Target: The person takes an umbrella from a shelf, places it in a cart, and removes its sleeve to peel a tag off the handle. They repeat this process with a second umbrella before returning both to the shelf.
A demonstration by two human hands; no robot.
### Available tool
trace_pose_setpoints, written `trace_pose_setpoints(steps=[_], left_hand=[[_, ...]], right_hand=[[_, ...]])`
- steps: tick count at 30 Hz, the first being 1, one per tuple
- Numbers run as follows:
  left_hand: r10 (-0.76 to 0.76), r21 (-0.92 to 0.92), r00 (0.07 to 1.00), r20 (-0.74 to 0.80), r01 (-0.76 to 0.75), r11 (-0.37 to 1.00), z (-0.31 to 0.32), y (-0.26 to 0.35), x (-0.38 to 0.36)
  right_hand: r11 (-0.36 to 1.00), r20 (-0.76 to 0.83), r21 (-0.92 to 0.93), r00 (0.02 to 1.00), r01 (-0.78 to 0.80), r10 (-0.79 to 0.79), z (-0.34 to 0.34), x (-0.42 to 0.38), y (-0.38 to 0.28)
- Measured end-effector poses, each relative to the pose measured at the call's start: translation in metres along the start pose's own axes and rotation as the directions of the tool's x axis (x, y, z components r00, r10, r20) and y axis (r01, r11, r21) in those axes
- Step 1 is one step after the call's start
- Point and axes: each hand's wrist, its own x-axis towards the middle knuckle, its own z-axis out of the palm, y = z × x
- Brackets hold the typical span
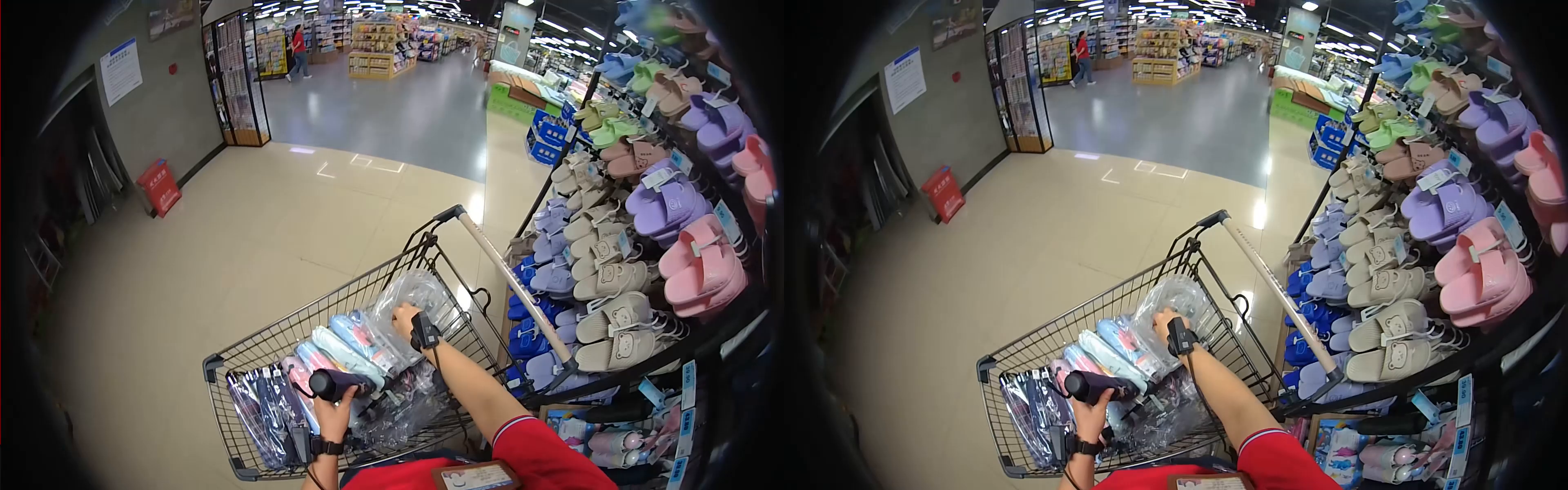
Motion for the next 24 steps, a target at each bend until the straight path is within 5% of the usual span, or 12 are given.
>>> trace_pose_setpoints(steps=[5, 8, 12, 14, 15, 17, 21, 24], left_hand=[[0.019, 0.077, 0.999, 0.038, -0.021, 0.997, 0.006, 0.011, -0.002], [0.004, 0.072, 0.997, 0.078, -0.009, 0.997, 0.008, -0.006, -0.001], [-0.005, 0.109, 0.994, 0.112, -0.007, 0.994, 0.011, -0.059, -0.001], [-0.087, -0.039, 0.985, 0.149, 0.094, 0.995, 0.012, -0.041, 0.004], [-0.041, -0.016, 0.996, 0.075, 0.043, 0.999, 0.015, -0.051, 0.006], [-0.045, 0.193, 0.995, 0.091, 0.026, 0.981, 0.008, -0.026, 0.009], [0.013, 0.007, 1.0, -0.001, -0.013, 1.0, 0.012, -0.002, 0.014], [0.032, 0.058, 0.999, 0.0, -0.032, 0.998, 0.01, -0.004, 0.014]], right_hand=[[0.997, -0.036, 0.073, 0.999, 0.003, -0.001, -0.005, -0.005, -0.003], [0.939, -0.09, 0.344, 0.996, 0.02, 0.012, 0.0, -0.002, 0.007], [0.9, -0.188, 0.427, 0.965, -0.088, 0.183, 0.012, 0.0, 0.008], [0.501, -0.144, 0.865, 0.939, -0.034, 0.312, 0.016, 0.001, 0.011], [0.495, -0.119, 0.867, 0.944, -0.051, 0.307, 0.007, -0.005, 0.006], [0.241, -0.028, 0.97, 0.962, -0.04, 0.27, -0.034, -0.031, -0.021], [-0.016, 0.168, 0.985, 0.959, -0.169, 0.227, -0.051, -0.068, -0.041], [-0.225, 0.228, 0.955, 0.962, -0.191, 0.15, -0.05, -0.094, -0.048]])
